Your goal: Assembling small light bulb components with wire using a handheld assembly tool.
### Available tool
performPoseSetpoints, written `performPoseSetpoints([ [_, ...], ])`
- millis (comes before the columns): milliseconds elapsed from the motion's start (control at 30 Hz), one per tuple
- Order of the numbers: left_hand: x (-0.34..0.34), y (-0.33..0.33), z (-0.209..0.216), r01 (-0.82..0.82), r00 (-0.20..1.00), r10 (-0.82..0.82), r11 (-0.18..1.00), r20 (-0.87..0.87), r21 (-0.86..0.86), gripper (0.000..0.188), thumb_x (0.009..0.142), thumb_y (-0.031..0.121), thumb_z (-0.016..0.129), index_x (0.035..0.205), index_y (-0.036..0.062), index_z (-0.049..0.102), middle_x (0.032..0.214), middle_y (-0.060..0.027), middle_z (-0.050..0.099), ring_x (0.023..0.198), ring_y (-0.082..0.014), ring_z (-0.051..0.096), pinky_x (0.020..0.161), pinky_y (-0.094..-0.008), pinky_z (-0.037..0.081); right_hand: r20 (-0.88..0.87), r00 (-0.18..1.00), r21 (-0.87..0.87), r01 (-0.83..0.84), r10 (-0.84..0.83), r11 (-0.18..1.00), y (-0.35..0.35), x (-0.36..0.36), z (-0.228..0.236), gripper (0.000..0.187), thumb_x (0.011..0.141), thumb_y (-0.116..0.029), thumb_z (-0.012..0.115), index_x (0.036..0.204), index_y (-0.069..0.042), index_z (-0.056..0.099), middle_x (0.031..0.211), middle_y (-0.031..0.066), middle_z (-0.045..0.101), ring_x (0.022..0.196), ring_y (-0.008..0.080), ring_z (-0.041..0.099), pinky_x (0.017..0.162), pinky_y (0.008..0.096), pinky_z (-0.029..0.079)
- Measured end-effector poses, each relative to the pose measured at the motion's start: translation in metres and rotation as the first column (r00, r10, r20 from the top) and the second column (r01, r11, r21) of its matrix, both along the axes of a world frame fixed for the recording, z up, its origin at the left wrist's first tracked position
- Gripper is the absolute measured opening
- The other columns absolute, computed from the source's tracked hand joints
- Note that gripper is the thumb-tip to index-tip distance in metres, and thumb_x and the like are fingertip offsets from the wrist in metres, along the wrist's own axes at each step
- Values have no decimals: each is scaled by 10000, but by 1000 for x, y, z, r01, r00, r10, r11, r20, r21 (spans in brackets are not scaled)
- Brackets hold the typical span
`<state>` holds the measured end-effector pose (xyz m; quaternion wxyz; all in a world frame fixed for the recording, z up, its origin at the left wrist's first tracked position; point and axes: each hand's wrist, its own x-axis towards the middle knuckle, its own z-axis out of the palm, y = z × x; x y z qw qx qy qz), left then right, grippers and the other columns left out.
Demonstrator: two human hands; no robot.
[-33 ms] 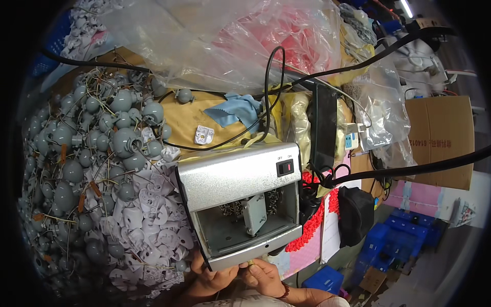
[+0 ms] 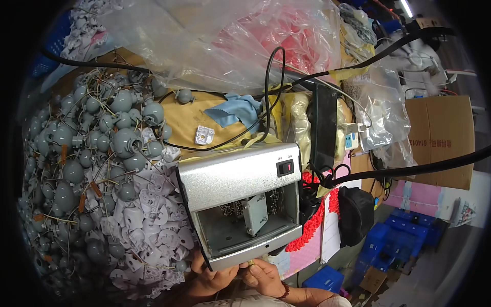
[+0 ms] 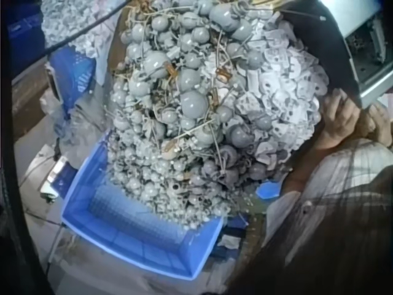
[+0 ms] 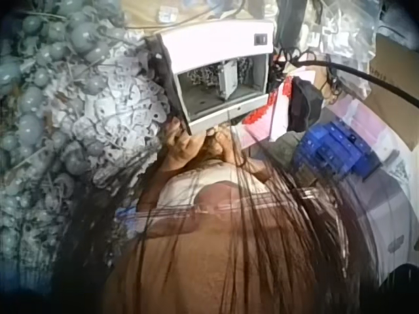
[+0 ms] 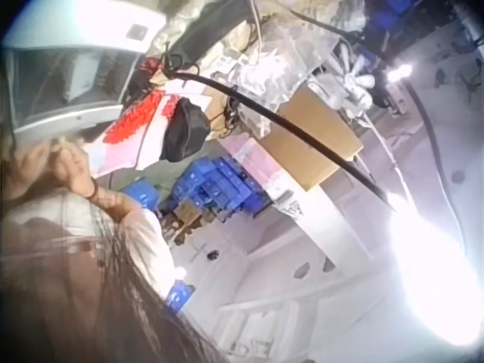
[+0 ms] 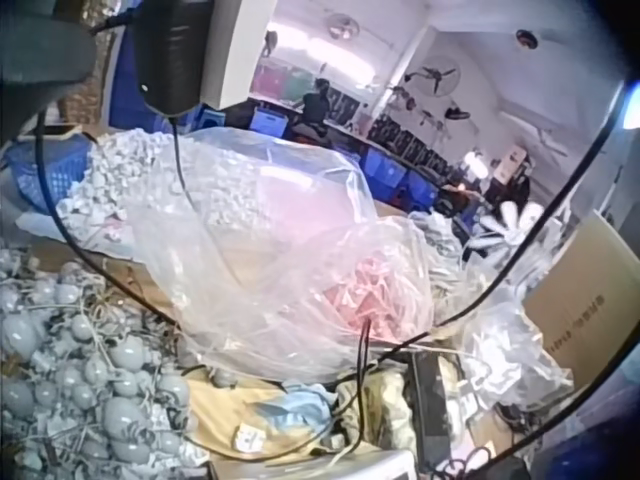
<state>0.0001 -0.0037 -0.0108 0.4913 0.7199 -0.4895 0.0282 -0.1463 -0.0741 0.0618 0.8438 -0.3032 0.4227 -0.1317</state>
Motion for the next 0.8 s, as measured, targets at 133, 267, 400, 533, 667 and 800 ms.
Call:
performPoseSetpoints([
  [133,4,1,6,52,997,-51,998,-50,20,226,764,198,770,922,103,641,1171,-3,483,1187,-336,479,788,-462,490,19,1000,-32,18,-17,999,7,3,0,310,1085,-234,481,1217,33,565,732,-7,474,621,67,374,577,226,325],
  [267,-6,10,2,4,1000,-3,999,-22,45,234,791,208,752,974,105,649,1183,-8,487,1212,-351,462,790,-484,493,-114,983,-102,-157,145,982,-3,-1,10,300,1094,-254,455,1190,11,558,731,-15,468,623,58,368,570,212,312],
  [400,-6,11,3,23,1000,-22,999,-15,43,223,815,218,730,995,110,655,1190,-13,487,1226,-361,451,790,-496,496,-193,953,-81,-254,235,964,-1,-19,16,257,1095,-219,445,1186,-8,562,729,-19,467,613,52,367,561,209,305],
  [533,-2,13,4,41,999,-41,998,9,54,205,816,185,724,998,107,673,1208,-15,481,1224,-373,450,806,-495,498,-201,945,-59,-274,258,960,14,-62,13,245,1093,-194,442,1185,-9,574,720,-19,466,611,55,370,558,213,307],
  [667,2,4,7,23,1000,-24,999,18,33,241,782,73,752,1017,96,700,1238,-25,486,1220,-377,454,836,-485,503,-203,946,-29,-264,253,964,23,-83,18,255,1093,-192,444,1193,-3,583,718,-16,466,618,57,379,562,218,317],
  [800,2,1,12,32,999,-32,999,22,32,308,739,44,810,1026,101,712,1259,-18,489,1222,-365,463,864,-479,509,-192,950,-50,-261,247,964,26,-83,16,261,1093,-187,443,1200,3,588,717,-8,481,623,59,397,570,216,328],
])
